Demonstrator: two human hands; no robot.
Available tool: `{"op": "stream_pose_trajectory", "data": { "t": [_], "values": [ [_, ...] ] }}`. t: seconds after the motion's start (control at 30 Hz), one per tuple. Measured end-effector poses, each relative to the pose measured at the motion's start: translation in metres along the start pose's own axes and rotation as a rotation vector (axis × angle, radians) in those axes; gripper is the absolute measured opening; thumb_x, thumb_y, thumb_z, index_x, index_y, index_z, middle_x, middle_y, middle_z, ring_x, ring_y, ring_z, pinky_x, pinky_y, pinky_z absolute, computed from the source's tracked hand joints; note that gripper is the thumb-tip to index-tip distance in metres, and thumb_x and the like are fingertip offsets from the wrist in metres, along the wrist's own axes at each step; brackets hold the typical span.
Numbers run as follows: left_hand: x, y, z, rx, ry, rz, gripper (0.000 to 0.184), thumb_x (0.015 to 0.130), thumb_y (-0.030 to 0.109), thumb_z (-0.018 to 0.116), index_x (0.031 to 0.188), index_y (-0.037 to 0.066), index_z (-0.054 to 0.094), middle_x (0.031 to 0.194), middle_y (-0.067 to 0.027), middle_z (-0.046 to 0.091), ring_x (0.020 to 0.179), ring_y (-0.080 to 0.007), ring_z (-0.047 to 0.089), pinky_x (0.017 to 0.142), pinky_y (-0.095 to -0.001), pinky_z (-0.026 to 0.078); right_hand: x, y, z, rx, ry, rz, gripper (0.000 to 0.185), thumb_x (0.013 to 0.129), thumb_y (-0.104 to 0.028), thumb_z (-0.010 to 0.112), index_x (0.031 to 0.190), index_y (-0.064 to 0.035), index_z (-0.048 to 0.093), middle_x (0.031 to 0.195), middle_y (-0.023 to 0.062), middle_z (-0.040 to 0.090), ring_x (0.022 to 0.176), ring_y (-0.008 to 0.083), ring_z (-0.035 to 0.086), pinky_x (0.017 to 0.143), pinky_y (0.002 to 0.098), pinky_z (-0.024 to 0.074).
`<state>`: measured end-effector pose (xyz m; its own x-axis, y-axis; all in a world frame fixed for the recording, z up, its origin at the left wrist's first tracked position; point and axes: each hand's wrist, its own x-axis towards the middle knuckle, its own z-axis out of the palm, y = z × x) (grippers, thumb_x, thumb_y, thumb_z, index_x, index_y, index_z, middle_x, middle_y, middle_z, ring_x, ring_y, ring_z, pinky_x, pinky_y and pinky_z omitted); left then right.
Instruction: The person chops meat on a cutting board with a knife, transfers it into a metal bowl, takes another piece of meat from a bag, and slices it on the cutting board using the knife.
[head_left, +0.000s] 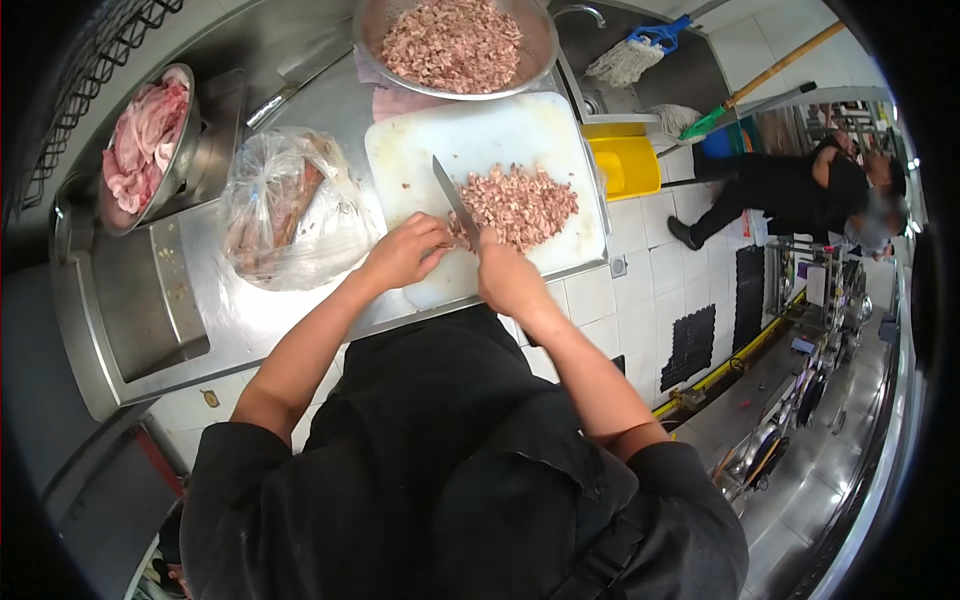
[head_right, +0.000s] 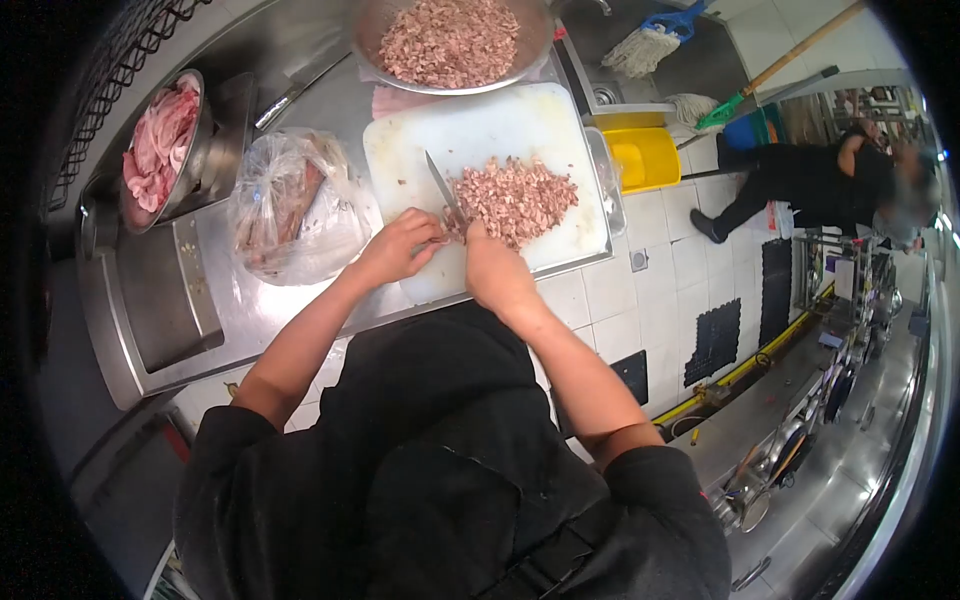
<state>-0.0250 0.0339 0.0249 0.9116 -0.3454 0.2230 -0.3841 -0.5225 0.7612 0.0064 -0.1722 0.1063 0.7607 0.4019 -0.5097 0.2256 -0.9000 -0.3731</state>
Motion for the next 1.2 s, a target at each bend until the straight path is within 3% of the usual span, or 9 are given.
{"op": "stream_pose_trajectory", "data": {
  "t": [0.13,0.4,0.5,0.6,0.77,0.87,1.0,1.1,1.2],
  "values": [
    [0.0,-0.01,0.003,0.007,0.019,0.04,0.015,0.084,0.003,0.07,0.099,0.002,0.069,0.108,-0.0098,0.066,0.104,-0.031,0.061,0.092,-0.0403,0.052,0.029,0.011,0.026,0.094,0.11,-0.035,0.024,0.093,-0.006,0.044,0.115,0.0031,0.046,0.09,0.0349,0.069,0.084,0.0527,0.068,0.077,0.0608,0.0531],
    [0.001,-0.01,0.001,0.018,-0.006,0.062,0.014,0.083,0.0,0.069,0.097,0.002,0.071,0.105,-0.0102,0.067,0.104,-0.0311,0.062,0.09,-0.0399,0.053,-0.015,-0.02,-0.01,-0.038,-0.127,-0.001,0.032,0.091,-0.002,0.046,0.122,0.005,0.044,0.097,0.0366,0.067,0.093,0.0536,0.067,0.085,0.0599,0.0515],
    [-0.001,-0.014,0.002,0.025,-0.018,0.069,0.014,0.084,0.0,0.07,0.098,0.002,0.071,0.104,-0.0106,0.067,0.103,-0.0306,0.063,0.09,-0.0398,0.053,0.006,-0.006,0.041,0.032,0.034,-0.026,0.03,0.092,-0.003,0.047,0.121,0.0044,0.043,0.096,0.0367,0.067,0.091,0.0533,0.067,0.083,0.0613,0.0515],
    [0.003,-0.019,-0.001,0.029,-0.048,0.077,0.014,0.085,0.002,0.07,0.098,0.002,0.071,0.105,-0.0106,0.067,0.103,-0.0304,0.063,0.09,-0.0397,0.053,0.028,-0.007,0.03,0.14,0.025,-0.021,0.031,0.093,-0.004,0.046,0.123,0.0047,0.042,0.097,0.037,0.067,0.091,0.0523,0.068,0.083,0.0617,0.0513],
    [0.003,-0.02,-0.003,0.013,-0.074,0.049,0.011,0.085,0.003,0.07,0.095,0.003,0.072,0.101,-0.0102,0.068,0.101,-0.0304,0.063,0.089,-0.0398,0.053,-0.002,-0.03,0.019,0.072,0.029,0.016,0.02,0.092,-0.003,0.046,0.11,0.0047,0.046,0.092,0.0378,0.067,0.092,0.0536,0.067,0.082,0.0603,0.0521],
    [0.002,-0.02,-0.002,-0.014,-0.031,0.031,0.01,0.085,0.003,0.07,0.094,0.003,0.072,0.1,-0.0099,0.068,0.1,-0.0306,0.064,0.089,-0.0395,0.053,0.028,-0.019,0.041,0.209,0.099,-0.03,0.023,0.092,-0.004,0.046,0.112,0.0072,0.044,0.089,0.0406,0.065,0.091,0.0556,0.066,0.083,0.0621,0.05],
    [0.008,-0.027,-0.006,0.025,-0.034,0.1,0.009,0.084,0.003,0.071,0.094,0.003,0.072,0.099,-0.0099,0.068,0.099,-0.0308,0.064,0.088,-0.0391,0.053,0.009,-0.027,0.01,0.13,0.038,-0.03,0.027,0.09,-0.001,0.049,0.116,0.0056,0.043,0.093,0.0388,0.066,0.093,0.0535,0.067,0.084,0.0621,0.0506],
    [0.002,-0.026,-0.001,0.016,-0.009,0.09,0.007,0.085,0.003,0.071,0.092,0.003,0.071,0.1,-0.0101,0.068,0.097,-0.031,0.064,0.087,-0.039,0.053,0.021,-0.018,0.053,0.163,0.105,-0.018,0.026,0.094,-0.007,0.05,0.116,0.0059,0.042,0.09,0.0397,0.065,0.089,0.055,0.066,0.081,0.0626,0.0499],
    [0.002,-0.027,-0.002,0.002,-0.016,0.112,0.006,0.086,0.004,0.071,0.091,0.003,0.071,0.101,-0.0104,0.069,0.097,-0.0312,0.065,0.086,-0.0396,0.054,0.038,-0.014,0.042,0.251,0.16,-0.035,0.026,0.099,-0.013,0.051,0.113,0.0059,0.042,0.085,0.0395,0.065,0.086,0.0562,0.064,0.08,0.0621,0.0489]
  ]
}}
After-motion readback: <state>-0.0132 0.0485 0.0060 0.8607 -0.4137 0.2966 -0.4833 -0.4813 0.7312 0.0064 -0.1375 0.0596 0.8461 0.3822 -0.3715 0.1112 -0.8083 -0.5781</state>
